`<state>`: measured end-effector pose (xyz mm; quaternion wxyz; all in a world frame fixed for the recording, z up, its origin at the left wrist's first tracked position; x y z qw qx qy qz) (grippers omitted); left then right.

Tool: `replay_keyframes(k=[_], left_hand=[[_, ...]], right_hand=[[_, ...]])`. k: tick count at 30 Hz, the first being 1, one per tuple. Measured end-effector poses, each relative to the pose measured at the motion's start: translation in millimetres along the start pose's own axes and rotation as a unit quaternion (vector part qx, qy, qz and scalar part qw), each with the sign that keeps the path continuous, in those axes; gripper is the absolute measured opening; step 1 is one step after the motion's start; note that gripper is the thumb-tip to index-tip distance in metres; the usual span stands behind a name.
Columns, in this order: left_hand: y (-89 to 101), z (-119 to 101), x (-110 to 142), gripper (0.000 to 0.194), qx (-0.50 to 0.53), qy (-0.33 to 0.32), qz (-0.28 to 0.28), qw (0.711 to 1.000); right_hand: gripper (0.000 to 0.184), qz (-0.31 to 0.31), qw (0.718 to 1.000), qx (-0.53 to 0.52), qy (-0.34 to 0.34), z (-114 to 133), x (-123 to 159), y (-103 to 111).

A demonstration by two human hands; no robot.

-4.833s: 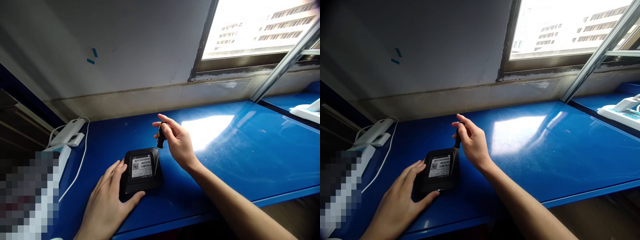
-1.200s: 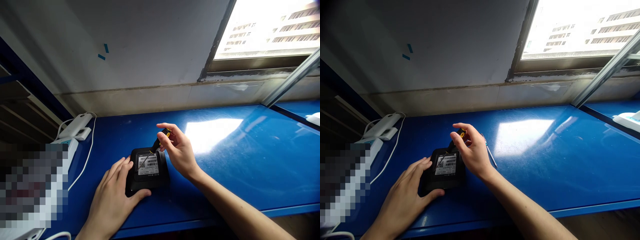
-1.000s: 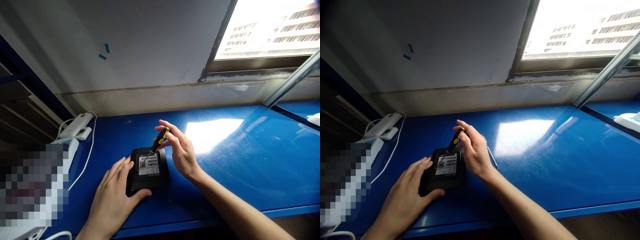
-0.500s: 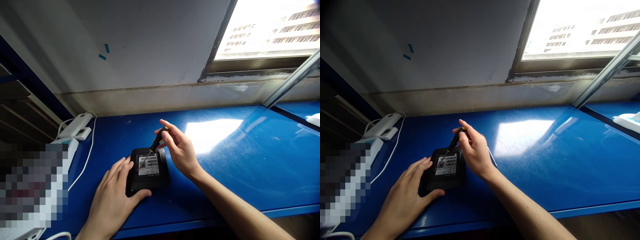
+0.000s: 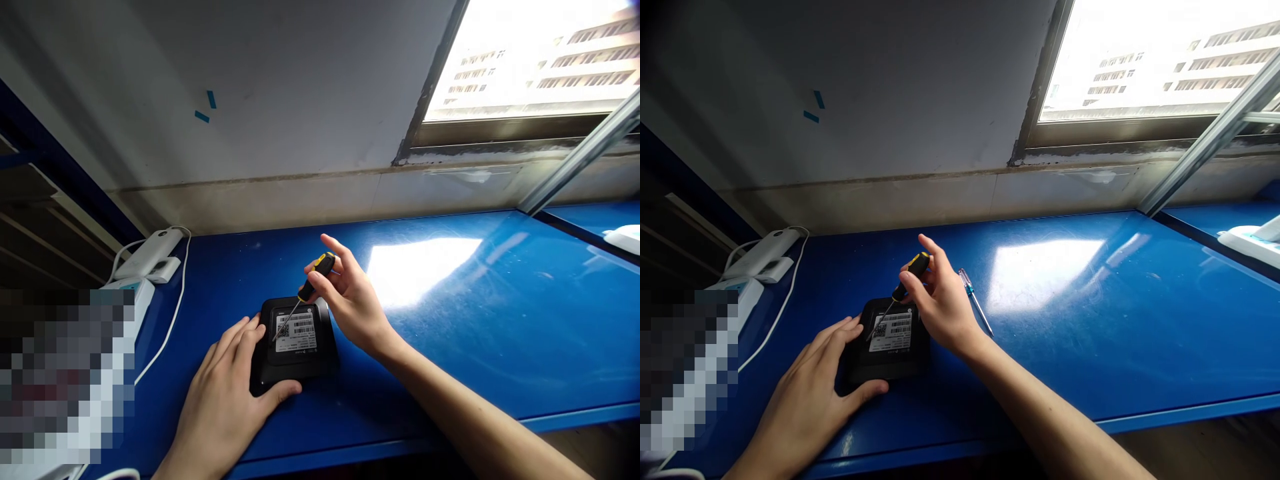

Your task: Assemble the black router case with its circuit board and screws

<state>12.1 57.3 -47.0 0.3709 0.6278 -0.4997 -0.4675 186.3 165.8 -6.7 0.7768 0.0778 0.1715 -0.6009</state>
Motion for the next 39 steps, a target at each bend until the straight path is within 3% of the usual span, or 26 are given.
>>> replay_keyframes(k=[6,9,19,39], left_hand=[[-2.2,2,-1,0.072,0.007,0.011,0.011,1.0],[-2.1,3,-1,0.073,0.011,0.016,0.018,1.0],[-2.2,3,-3,0.076,0.015,0.028,0.027,0.999],[-5.0,5,-2,0.075,0.018,0.023,0.029,0.999]], right_hand=[[0.048,-0.17,0.981,0.076,0.056,16,-9,50],[0.045,-0.209,0.966,0.128,0.082,26,-10,66],[0.046,-0.206,0.956,0.182,0.105,27,-10,67],[0.036,-0.195,0.965,0.142,0.101,26,-11,63]])
Point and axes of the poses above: each hand's wrist, its own x-axis away from the middle knuckle, its own y-axis out of the back of the hand, z = x × y, the point moved 9 cm from there along -x, towards the middle knuckle, and after that the axes turned 4 degrees about y, right-handed, at the moved point
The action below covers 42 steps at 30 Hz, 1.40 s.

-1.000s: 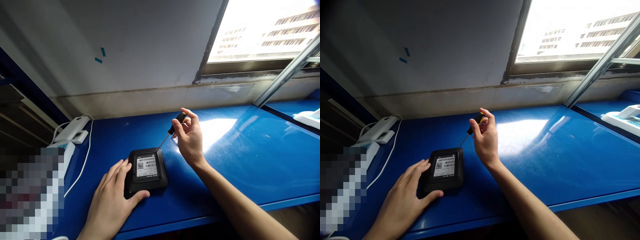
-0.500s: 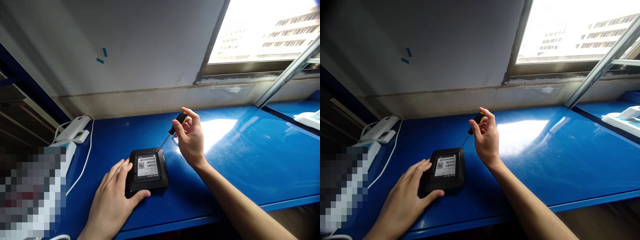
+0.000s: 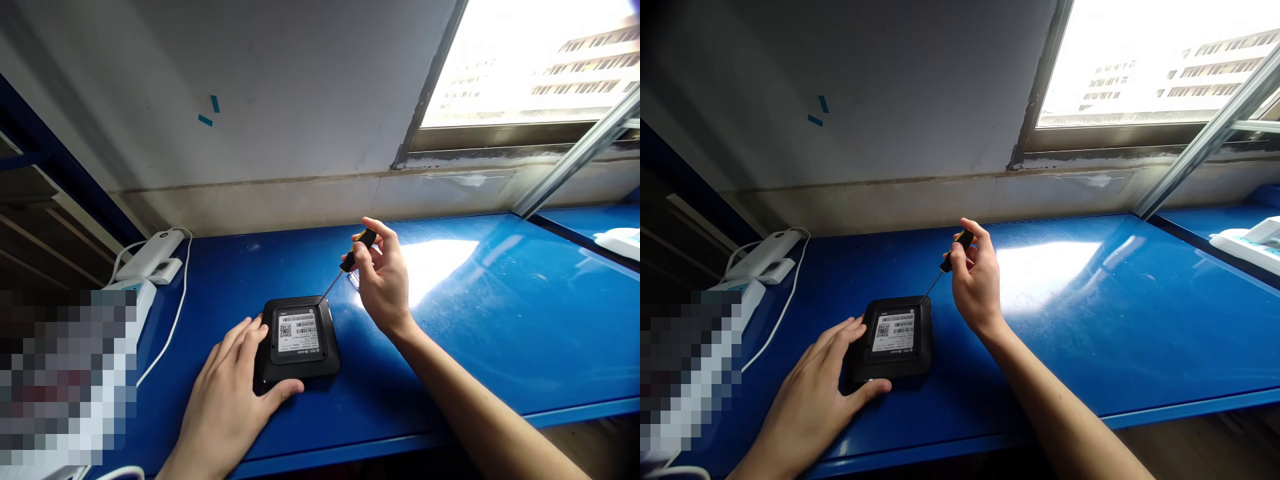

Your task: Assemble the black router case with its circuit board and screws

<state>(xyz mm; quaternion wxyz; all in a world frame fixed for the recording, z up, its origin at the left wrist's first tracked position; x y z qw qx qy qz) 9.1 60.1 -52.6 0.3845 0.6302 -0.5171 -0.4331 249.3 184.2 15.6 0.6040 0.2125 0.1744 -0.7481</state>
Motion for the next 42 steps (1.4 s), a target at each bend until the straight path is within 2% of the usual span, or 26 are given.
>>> replay_keyframes(k=[7,13,18,26,32,38,42], left_hand=[[3.3,-2,0,0.073,-0.003,-0.01,-0.016,1.0],[2.9,-1,1,0.072,-0.007,-0.013,-0.017,1.0],[3.7,-1,1,0.073,-0.005,-0.006,-0.012,1.0],[2.2,0,0,0.075,-0.003,0.001,-0.002,1.0],[4.5,-2,0,0.073,-0.001,-0.003,-0.011,1.0],[3.3,-2,1,0.074,0.001,-0.001,-0.003,1.0],[2.7,-1,1,0.075,0.005,0.006,0.003,1.0]], right_hand=[[0.036,0.027,0.996,-0.076,-0.04,-6,-3,-3],[0.032,-0.001,0.996,-0.085,-0.037,-7,-6,3],[0.03,0.005,0.993,-0.109,-0.047,-8,-5,2],[0.028,-0.034,0.999,-0.03,-0.005,1,-6,11],[0.029,-0.007,0.996,-0.074,-0.046,-7,-3,5],[0.028,-0.025,0.999,-0.027,-0.009,-2,-4,9],[0.025,-0.014,0.997,-0.063,-0.036,-8,-4,7]])
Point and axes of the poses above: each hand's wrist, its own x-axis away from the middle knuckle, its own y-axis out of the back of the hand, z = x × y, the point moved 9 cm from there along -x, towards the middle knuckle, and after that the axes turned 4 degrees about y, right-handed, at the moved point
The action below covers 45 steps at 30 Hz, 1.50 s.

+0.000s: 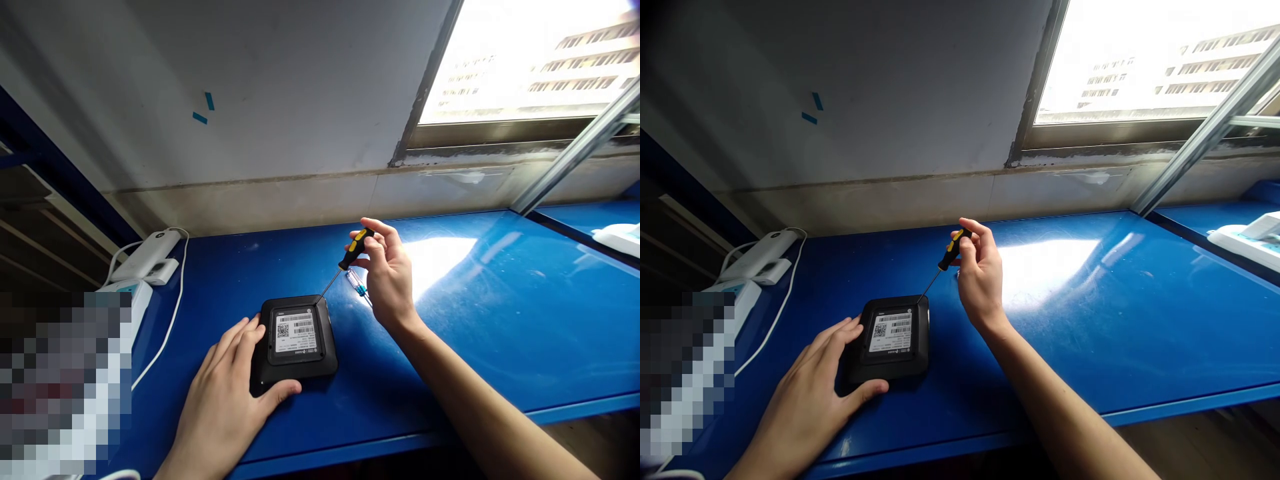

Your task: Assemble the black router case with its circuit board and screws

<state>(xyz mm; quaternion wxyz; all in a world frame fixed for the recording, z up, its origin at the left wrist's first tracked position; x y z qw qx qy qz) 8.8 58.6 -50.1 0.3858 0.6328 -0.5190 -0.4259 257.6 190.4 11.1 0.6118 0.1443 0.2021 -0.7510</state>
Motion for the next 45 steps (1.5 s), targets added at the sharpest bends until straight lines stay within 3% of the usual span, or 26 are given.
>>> replay_keyframes(k=[19,30,36,45], left_hand=[[-1.5,1,-1,0.075,-0.002,0.0,0.001,1.0],[-1.4,0,-2,0.075,0.0,-0.002,0.0,1.0],[0.2,-4,-1,0.072,-0.014,-0.011,-0.001,1.0],[1.6,-4,0,0.07,-0.028,-0.019,-0.022,0.999]], right_hand=[[0.027,0.0,1.0,-0.007,-0.015,-2,0,0],[0.033,-0.014,1.0,0.023,0.004,-2,-2,3],[0.028,-0.035,0.998,0.028,0.036,12,1,6],[0.024,0.038,0.998,0.04,0.035,19,15,-16]])
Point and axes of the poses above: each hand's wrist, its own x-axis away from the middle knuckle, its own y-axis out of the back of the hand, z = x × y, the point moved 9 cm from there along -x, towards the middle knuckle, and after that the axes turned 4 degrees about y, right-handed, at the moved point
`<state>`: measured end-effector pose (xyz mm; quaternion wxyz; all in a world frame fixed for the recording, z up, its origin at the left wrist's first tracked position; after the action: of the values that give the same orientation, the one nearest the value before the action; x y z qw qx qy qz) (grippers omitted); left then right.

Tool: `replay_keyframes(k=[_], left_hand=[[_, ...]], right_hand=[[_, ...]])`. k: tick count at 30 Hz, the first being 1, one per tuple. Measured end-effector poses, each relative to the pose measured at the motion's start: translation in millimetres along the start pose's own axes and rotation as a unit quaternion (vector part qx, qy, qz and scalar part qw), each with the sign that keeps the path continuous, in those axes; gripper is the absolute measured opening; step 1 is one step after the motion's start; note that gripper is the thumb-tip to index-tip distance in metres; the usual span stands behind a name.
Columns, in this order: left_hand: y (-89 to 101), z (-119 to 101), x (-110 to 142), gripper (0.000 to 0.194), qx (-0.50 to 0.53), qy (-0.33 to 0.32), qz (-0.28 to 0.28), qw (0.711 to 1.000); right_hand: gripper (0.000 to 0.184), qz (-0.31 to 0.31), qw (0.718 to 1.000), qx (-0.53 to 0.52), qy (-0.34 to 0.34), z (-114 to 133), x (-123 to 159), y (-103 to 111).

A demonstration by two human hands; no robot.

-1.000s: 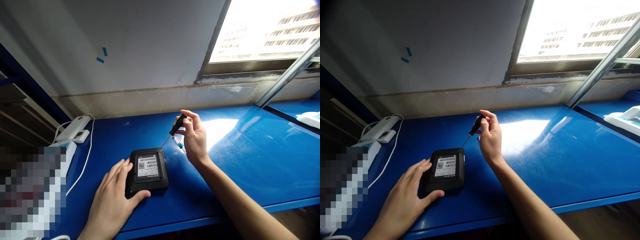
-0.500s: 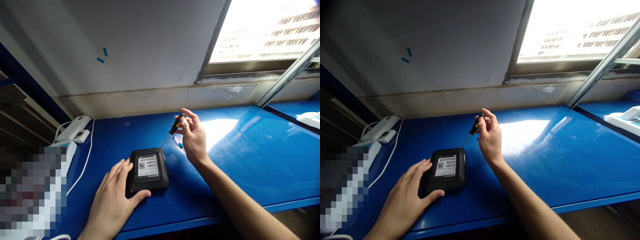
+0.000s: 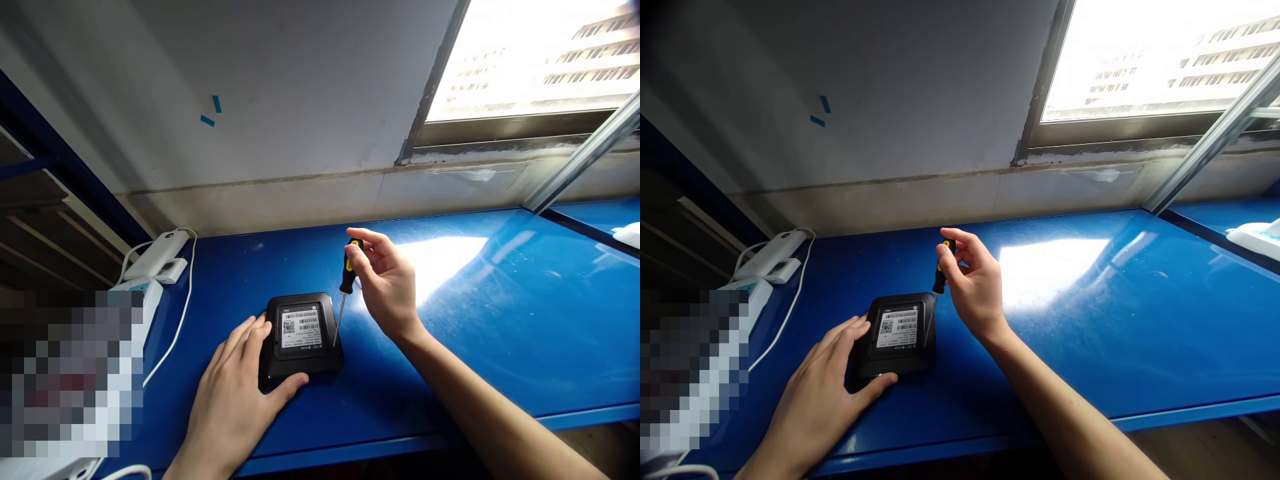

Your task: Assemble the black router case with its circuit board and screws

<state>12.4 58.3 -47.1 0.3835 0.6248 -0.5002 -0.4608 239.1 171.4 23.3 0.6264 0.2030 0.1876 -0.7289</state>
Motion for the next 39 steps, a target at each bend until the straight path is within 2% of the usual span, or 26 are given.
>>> replay_keyframes(k=[6,13,18,20,23,25,30,33,39], left_hand=[[-1.5,-1,-1,0.071,0.002,0.001,0.002,1.0],[-0.8,2,1,0.073,-0.002,0.004,0.0,1.0],[1.0,0,0,0.07,-0.004,-0.001,-0.011,1.0],[1.2,0,0,0.07,-0.006,-0.003,-0.013,1.0],[1.2,0,0,0.07,-0.007,-0.005,-0.015,1.0],[1.4,-1,0,0.07,-0.006,-0.007,-0.019,1.0],[1.2,0,0,0.07,-0.005,-0.013,-0.023,1.0],[0.9,0,-1,0.07,-0.004,-0.015,-0.022,1.0],[0.5,1,0,0.07,0.002,-0.011,-0.021,1.0]], right_hand=[[0.022,0.004,1.0,0.007,0.025,10,3,-1],[0.021,0.021,0.999,0.001,0.036,8,5,-5],[0.032,0.039,0.997,-0.043,0.041,8,7,-9],[0.032,0.045,0.996,-0.064,0.03,8,7,-10],[0.021,0.056,0.995,-0.088,0.007,6,8,-13],[0.022,0.059,0.994,-0.096,-0.005,3,8,-14],[0.028,0.035,0.998,-0.035,-0.023,-4,5,-11],[0.022,0.035,0.999,-0.014,-0.03,-7,4,-9],[0.027,0.061,0.993,-0.084,-0.064,-13,6,-16]])
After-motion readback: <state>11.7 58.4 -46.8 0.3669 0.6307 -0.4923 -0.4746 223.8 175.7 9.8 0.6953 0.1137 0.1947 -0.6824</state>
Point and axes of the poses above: each hand's wrist, its own x-axis away from the middle knuckle, its own y-axis out of the back of the hand, z = x × y, the point moved 9 cm from there along -x, towards the middle knuckle, and after that the axes turned 4 degrees about y, right-handed, at the moved point
